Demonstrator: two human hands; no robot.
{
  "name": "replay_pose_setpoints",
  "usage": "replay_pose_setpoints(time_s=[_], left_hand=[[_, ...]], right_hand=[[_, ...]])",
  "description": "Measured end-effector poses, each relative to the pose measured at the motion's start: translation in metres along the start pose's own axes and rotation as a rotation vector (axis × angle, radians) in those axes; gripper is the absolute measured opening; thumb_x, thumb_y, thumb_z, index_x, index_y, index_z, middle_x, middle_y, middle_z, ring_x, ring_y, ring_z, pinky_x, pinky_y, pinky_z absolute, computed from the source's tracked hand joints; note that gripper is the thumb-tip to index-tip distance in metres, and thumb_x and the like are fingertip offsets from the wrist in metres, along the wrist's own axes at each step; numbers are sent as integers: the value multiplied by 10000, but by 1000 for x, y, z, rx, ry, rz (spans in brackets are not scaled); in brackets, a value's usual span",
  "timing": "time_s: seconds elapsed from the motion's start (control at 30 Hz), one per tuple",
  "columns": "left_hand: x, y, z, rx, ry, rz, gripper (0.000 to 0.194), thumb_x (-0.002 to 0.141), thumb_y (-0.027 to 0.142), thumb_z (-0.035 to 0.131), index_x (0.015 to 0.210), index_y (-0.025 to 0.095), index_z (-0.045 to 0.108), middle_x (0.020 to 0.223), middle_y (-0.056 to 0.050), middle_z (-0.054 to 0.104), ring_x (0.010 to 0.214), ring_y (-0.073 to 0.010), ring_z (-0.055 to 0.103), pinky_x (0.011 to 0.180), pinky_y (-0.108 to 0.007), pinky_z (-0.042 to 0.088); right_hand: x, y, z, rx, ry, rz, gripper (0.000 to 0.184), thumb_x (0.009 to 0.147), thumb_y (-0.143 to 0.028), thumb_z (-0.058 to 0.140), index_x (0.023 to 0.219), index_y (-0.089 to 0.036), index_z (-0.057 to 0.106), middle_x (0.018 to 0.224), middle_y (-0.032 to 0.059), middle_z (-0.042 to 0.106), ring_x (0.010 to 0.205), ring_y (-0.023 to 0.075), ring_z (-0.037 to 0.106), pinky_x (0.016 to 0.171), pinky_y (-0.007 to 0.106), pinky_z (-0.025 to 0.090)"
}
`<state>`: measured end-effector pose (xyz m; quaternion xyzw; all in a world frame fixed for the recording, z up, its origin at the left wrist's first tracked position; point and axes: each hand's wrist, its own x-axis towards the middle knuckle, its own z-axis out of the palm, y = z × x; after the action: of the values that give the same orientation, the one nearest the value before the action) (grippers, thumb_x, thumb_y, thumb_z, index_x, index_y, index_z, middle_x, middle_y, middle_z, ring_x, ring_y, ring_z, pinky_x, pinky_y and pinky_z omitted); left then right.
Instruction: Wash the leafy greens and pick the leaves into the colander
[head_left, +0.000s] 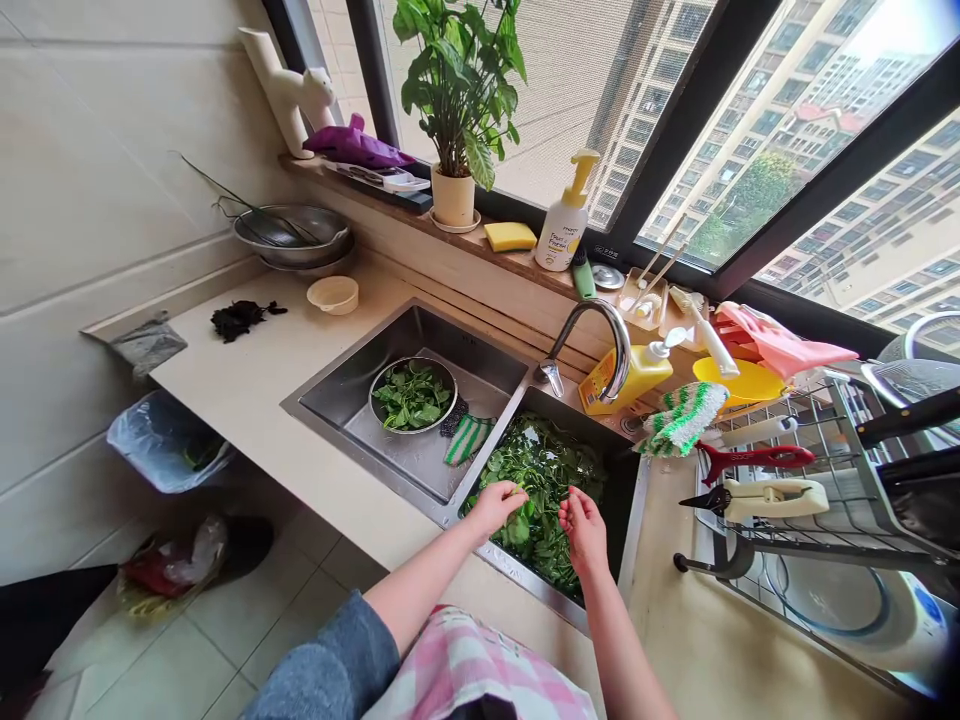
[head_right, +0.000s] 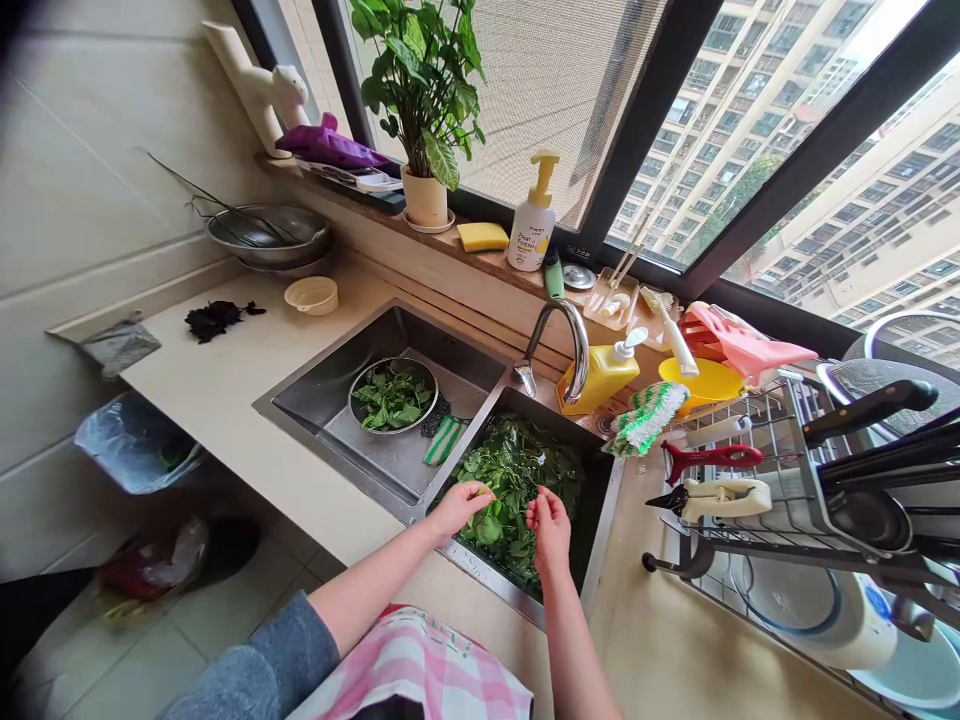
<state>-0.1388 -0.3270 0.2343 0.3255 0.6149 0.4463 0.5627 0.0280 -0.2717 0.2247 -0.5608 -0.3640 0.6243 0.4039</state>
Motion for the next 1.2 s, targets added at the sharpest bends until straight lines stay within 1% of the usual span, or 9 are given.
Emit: replay_pose_setpoints(time_s=[0.13,0.3,0.47,0.57,0.67,0.83,0.93,1.07,1.2], left_hand=[[2,8,-5,-491,-60,-263,241,721,320,601,896,177,520,732,3,574,601,-115,532,583,-249,391],[0,9,-7,-753,-83,-342,217,711,254,637,843,168,489,765,-4,587,602,-106,562,641,-287,450],[-1,10,-16,-803,-29,-335,227,750,283,612,866,166,455,997,-90,622,709,-149,619,649,-296,461],[-4,12,-20,-799,-132,-254,245,744,285,627,827,168,428,1066,-112,609,801,-179,633,663,-276,449],[-8,13,-18,-747,-212,-188,255,741,287,636,793,171,415,1069,-116,612,836,-187,631,677,-266,439],[-9,11,-15,-838,-229,-170,232,752,283,616,820,186,416,1149,-114,572,925,-205,603,649,-265,431],[-9,10,-18,-925,-251,-174,198,757,261,604,820,183,433,1218,-114,524,960,-224,587,677,-309,448],[-10,9,-24,-967,-286,-149,152,764,221,597,823,182,462,1221,-97,516,1018,-224,553,764,-375,455],[-8,5,-25,-809,-173,-86,186,738,230,645,813,182,481,1062,-63,583,919,-158,571,804,-347,452]], right_hand=[[-21,-2,18,-56,-244,-15,371,663,-435,648,935,-193,576,670,-13,585,547,106,530,473,210,403],[-24,0,41,-291,-344,-230,278,658,-386,654,854,-192,620,804,31,635,685,149,564,609,256,450],[-18,-3,40,-456,-344,-292,303,748,-436,525,881,-184,628,794,46,640,622,148,529,565,255,423],[-16,-3,32,-631,-361,-370,316,722,-425,549,912,-187,636,685,22,600,551,134,465,520,245,376],[-15,-2,26,-773,-375,-381,258,693,-406,573,837,-202,637,531,-34,490,472,110,381,461,224,307],[-17,-3,26,-809,-386,-419,289,719,-381,549,955,-220,592,549,-54,474,477,106,390,469,211,309],[-21,-6,30,-848,-402,-477,221,765,-367,492,846,-202,614,593,-21,531,494,112,423,481,216,325],[-27,-13,30,-956,-269,-651,204,799,-310,437,754,-195,600,681,15,577,554,119,475,517,216,348],[-32,-24,24,-1059,-148,-797,163,809,-247,417,768,-198,567,713,19,573,632,127,494,579,217,359]])
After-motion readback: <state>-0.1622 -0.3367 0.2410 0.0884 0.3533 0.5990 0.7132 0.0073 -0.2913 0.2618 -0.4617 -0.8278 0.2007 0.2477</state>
